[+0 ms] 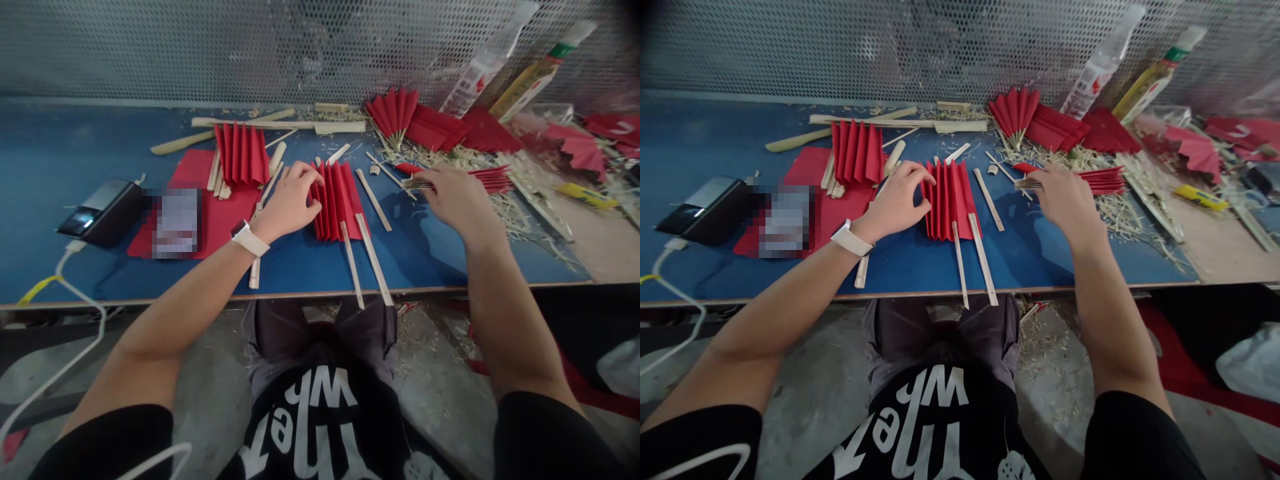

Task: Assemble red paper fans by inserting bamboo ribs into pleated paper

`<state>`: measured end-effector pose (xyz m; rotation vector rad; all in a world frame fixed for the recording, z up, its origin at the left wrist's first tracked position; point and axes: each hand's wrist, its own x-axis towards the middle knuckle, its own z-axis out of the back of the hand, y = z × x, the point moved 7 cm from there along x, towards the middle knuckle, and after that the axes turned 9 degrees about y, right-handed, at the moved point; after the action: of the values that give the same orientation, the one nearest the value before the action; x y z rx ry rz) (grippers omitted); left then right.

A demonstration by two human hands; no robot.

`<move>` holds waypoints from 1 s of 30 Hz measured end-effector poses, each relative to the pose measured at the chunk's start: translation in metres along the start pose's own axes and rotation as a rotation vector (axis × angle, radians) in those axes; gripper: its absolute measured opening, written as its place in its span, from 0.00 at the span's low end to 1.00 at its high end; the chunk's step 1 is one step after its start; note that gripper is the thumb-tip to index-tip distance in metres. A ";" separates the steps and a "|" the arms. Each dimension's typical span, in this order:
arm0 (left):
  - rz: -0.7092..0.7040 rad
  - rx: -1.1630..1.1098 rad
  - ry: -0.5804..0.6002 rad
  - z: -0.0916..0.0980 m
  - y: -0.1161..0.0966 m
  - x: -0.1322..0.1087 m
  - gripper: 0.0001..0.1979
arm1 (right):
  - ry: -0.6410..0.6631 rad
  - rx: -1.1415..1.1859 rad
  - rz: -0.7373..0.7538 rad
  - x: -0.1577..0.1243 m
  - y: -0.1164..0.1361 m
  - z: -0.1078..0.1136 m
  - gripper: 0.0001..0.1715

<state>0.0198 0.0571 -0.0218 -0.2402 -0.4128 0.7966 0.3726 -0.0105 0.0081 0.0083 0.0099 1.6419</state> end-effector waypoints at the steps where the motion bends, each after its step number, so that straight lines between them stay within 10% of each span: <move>1: -0.009 -0.009 -0.012 0.001 -0.001 0.000 0.21 | -0.019 -0.011 -0.014 -0.001 0.005 0.004 0.30; 19: -0.038 -0.675 -0.175 0.008 0.005 0.036 0.13 | -0.307 -0.078 0.575 0.062 0.163 0.024 0.38; 26: -0.010 -0.909 -0.292 -0.001 0.020 0.045 0.11 | -0.273 0.152 0.656 0.055 0.171 0.010 0.47; 30: 0.001 -1.189 -0.265 -0.018 0.029 0.043 0.31 | -0.349 0.652 0.386 0.060 0.148 0.004 0.28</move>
<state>0.0355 0.1073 -0.0367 -1.2445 -1.1138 0.4986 0.2210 0.0392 0.0142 0.8376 0.2905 1.9340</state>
